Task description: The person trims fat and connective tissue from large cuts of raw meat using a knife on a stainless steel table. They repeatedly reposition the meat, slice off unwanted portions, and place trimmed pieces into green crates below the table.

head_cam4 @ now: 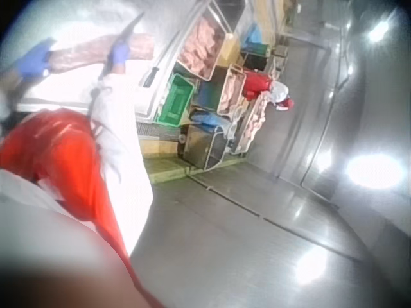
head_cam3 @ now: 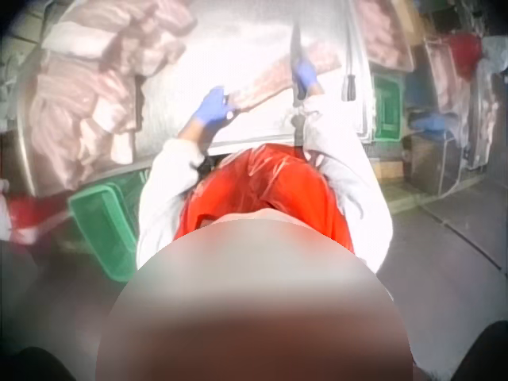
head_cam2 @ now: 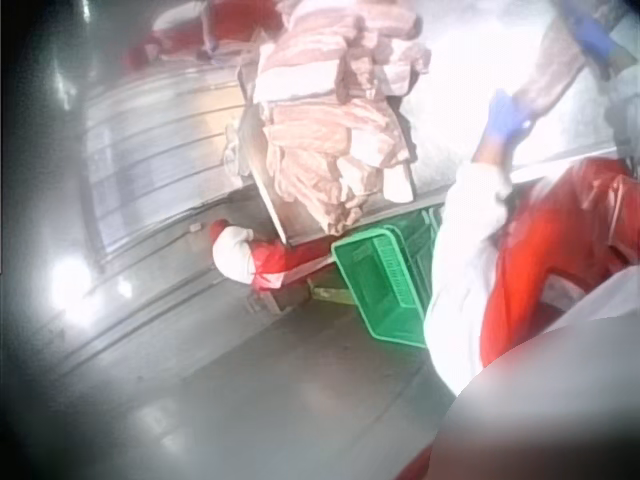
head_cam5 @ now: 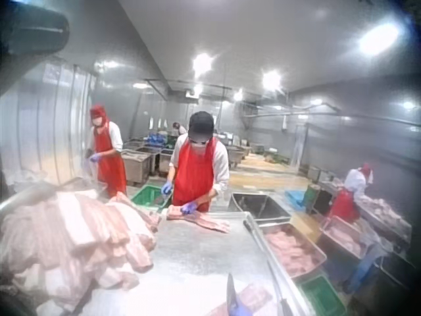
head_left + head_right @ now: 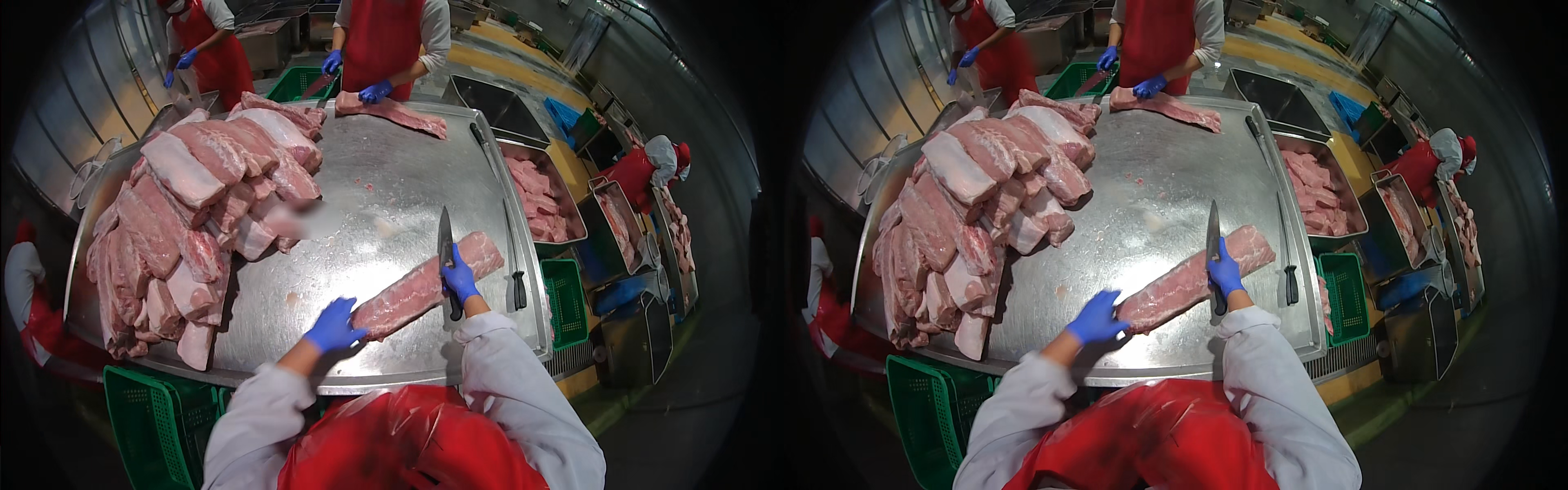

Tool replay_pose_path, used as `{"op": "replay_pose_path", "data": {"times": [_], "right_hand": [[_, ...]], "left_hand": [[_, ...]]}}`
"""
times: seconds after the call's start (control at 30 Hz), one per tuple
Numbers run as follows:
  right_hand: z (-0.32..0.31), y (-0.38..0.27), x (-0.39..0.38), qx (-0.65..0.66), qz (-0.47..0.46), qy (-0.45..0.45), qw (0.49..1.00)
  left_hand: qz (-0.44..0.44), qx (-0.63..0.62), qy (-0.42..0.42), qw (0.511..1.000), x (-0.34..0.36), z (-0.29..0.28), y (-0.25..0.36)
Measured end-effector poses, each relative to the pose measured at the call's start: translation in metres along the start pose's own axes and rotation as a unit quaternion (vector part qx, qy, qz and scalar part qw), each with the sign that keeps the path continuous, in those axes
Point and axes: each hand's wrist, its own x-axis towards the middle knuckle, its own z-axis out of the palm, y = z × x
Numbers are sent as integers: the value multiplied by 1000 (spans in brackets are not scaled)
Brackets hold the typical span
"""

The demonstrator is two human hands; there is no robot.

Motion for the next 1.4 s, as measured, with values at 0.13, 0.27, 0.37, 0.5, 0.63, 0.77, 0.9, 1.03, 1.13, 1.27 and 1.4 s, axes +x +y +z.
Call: {"op": "replay_pose_path", "data": {"times": [0.13, 0.27, 0.37, 0.5, 0.63, 0.77, 0.9, 1.03, 1.13, 1.27, 1.4], "right_hand": [[-18, 8, 5, 48, -13, -80, 996], [-2, 32, 39, 19, -123, -82, 989], [-22, 13, 27, 46, -30, -138, 989], [-41, 36, 25, -70, -126, -68, 987], [-57, -12, 4, -142, -71, -127, 979], [-56, -55, -20, -173, -77, -205, 960], [-43, -54, -13, -228, -133, -172, 949], [-32, -71, 2, -231, -94, -147, 957], [-14, -75, 25, -259, -81, -143, 952], [-1, -59, 35, -334, -114, -112, 929], [-5, -79, 32, -377, -140, -107, 909]], "left_hand": [[-52, 26, 4, 998, 58, 51, 66], [-71, -38, 12, 997, 29, 103, 88], [-25, -24, 53, 998, 17, 132, 112], [36, -109, -26, 993, 18, 143, 110], [-50, -214, -50, 974, 11, 126, 88], [-116, -255, 14, 960, 9, 110, 76], [-115, -294, 61, 947, 13, 106, 58], [-112, -308, 86, 941, 18, 101, 49], [-112, -313, 96, 938, 21, 94, 44], [-117, -327, 110, 931, 19, 89, 37], [-142, -318, 128, 929, 7, 90, 14]]}}
